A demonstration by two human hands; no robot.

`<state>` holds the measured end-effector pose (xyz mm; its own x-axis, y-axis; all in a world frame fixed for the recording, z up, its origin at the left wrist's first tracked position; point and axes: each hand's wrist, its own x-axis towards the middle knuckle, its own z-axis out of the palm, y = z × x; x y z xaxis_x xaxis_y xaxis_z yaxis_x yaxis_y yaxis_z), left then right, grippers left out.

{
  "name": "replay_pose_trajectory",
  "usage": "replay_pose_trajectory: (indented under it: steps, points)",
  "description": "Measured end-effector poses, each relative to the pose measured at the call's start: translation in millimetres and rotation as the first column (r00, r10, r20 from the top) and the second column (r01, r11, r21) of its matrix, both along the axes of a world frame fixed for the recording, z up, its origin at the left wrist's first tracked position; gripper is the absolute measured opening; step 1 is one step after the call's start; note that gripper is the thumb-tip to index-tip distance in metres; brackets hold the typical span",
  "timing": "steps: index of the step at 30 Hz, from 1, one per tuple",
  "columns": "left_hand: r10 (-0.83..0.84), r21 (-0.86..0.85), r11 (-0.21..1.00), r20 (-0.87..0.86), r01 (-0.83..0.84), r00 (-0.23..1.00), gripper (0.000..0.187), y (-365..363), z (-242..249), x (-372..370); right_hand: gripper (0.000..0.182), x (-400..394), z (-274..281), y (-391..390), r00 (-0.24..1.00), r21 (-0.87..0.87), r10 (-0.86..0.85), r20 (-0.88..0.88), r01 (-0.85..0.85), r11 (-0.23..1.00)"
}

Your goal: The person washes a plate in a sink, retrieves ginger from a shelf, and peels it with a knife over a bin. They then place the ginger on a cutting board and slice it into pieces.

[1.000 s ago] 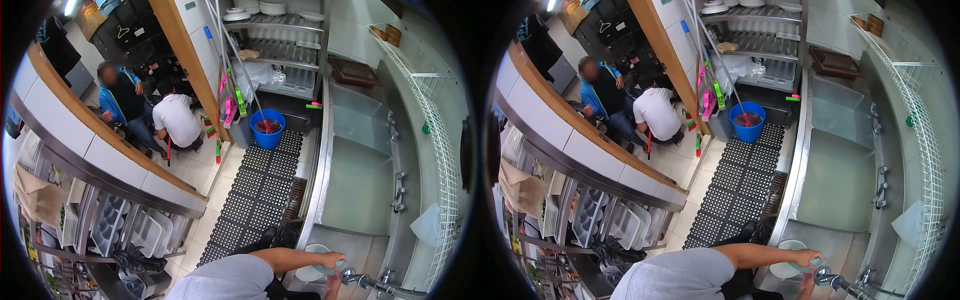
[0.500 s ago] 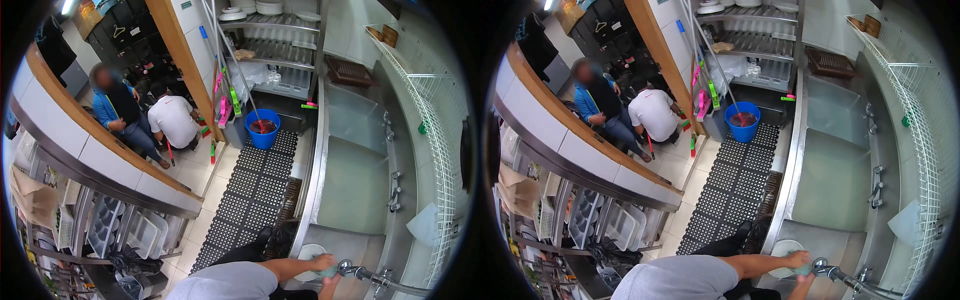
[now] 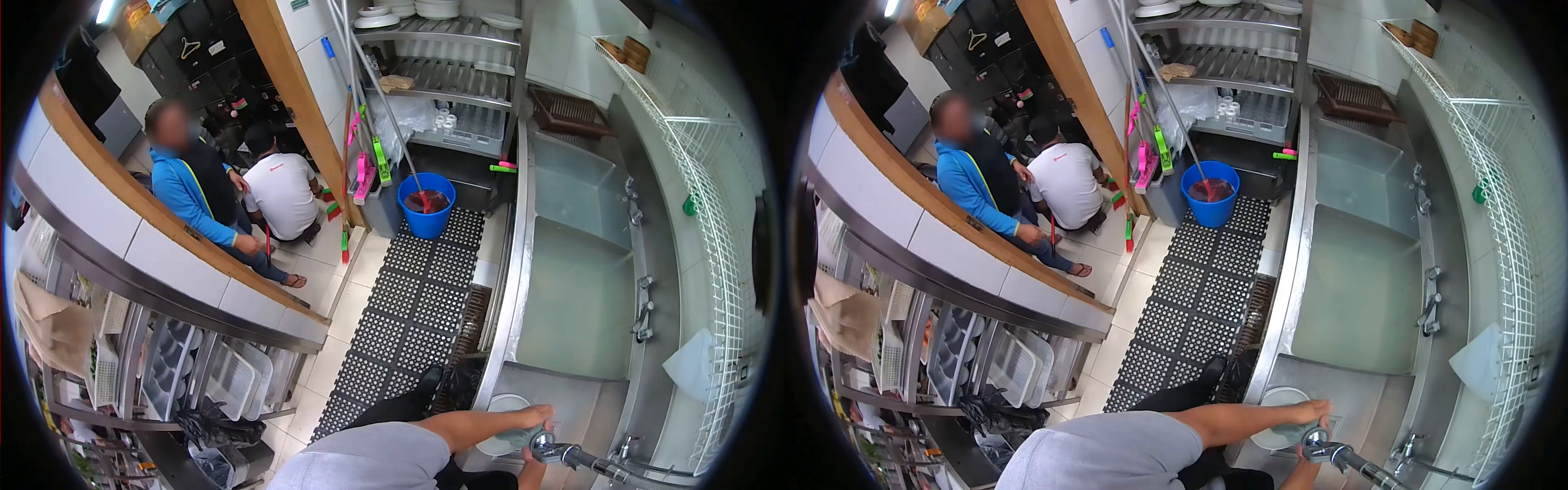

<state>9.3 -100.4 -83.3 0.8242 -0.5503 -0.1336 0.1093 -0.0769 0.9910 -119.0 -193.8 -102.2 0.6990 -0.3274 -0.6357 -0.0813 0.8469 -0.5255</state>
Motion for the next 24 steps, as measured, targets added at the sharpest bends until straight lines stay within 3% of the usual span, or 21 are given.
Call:
replay_pose_trajectory:
  steps: [1, 2, 6, 7, 8, 9, 11, 12, 13, 15, 19, 21, 22, 24]
  points:
    - [-0.247, 0.171, 0.954, -0.009, 0.245, 0.969, 0.061, 5.5, 13.7, 5.1, 0.047, -0.4, -2.6, 0.9, 1.000, -0.006, 0.011, 0.013, -0.011, 1.000]
    - [-0.473, 0.329, 0.822, -0.058, 0.465, 0.879, 0.069, 14.3, 28.2, 14.3, 0.047, 2.3, -6.5, 1.4, 0.999, -0.015, 0.022, 0.026, -0.022, 1.000]
    - [-0.435, 0.366, 0.830, -0.049, 0.421, 0.899, 0.074, 31.2, 41.5, 39.5, 0.046, 0.6, -26.0, -6.8, 0.995, -0.052, 0.070, 0.074, -0.066, 0.996]
    - [-0.180, 0.175, 0.960, -0.221, 0.220, 0.959, 0.067, 21.5, 41.5, 35.7, 0.046, -0.5, -30.7, -6.1, 0.993, -0.057, 0.083, 0.085, -0.079, 0.995]
    - [0.051, 0.027, 0.999, -0.423, -0.044, 0.905, 0.061, 15.0, 40.9, 29.7, 0.046, -1.1, -35.2, -5.7, 0.990, -0.062, 0.097, 0.097, -0.091, 0.994]
    - [0.051, 0.027, 0.999, -0.423, -0.044, 0.905, 0.061, 11.1, 40.6, 17.6, 0.046, -2.2, -39.0, -6.5, 0.988, -0.069, 0.111, 0.109, -0.103, 0.992]
    - [-0.134, 0.157, 0.978, -0.035, 0.138, 0.990, 0.047, 1.3, 51.9, -6.7, 0.046, 8.6, -32.7, 0.7, 0.982, -0.088, 0.138, 0.131, -0.128, 0.988]
    - [-0.213, 0.234, 0.950, -0.008, 0.208, 0.977, 0.040, 1.9, 55.4, -10.7, 0.044, 14.5, -25.8, 6.6, 0.980, 0.260, -0.195, -0.033, 0.197, 0.945]
    - [-0.215, 0.232, 0.950, -0.007, 0.210, 0.977, 0.040, 6.7, 55.6, -8.2, 0.044, 24.4, 7.0, 22.3, 0.980, 0.258, -0.197, -0.032, 0.199, 0.945]
    - [0.063, 0.322, 0.942, 0.108, -0.095, 0.992, 0.031, 9.3, 23.7, -4.5, 0.050, 40.8, 85.1, 51.3, 0.992, 0.131, 0.039, -0.122, -0.023, 0.991]
    - [0.090, 0.283, 0.951, 0.121, -0.121, 0.989, 0.028, -4.3, 10.3, -13.7, 0.055, 29.5, 57.7, 35.8, 0.999, 0.211, 0.011, -0.032, -0.004, 0.977]
    - [-0.213, 0.285, 0.944, 0.146, 0.166, 0.966, 0.026, -6.9, 36.6, -31.3, 0.049, 11.3, 29.3, 14.7, 0.981, 0.064, 0.073, 0.180, -0.086, 0.994]
    - [-0.504, 0.404, 0.823, 0.193, 0.400, 0.842, 0.026, -1.7, 38.4, -18.4, 0.049, 6.0, 28.8, 7.4, 0.984, 0.048, 0.039, 0.176, -0.049, 0.998]
    - [-0.176, 0.387, 0.911, 0.053, 0.142, 0.983, 0.025, 15.8, 38.6, -10.1, 0.046, 22.2, 74.1, 16.6, 0.990, 0.300, -0.120, -0.073, 0.137, 0.944]
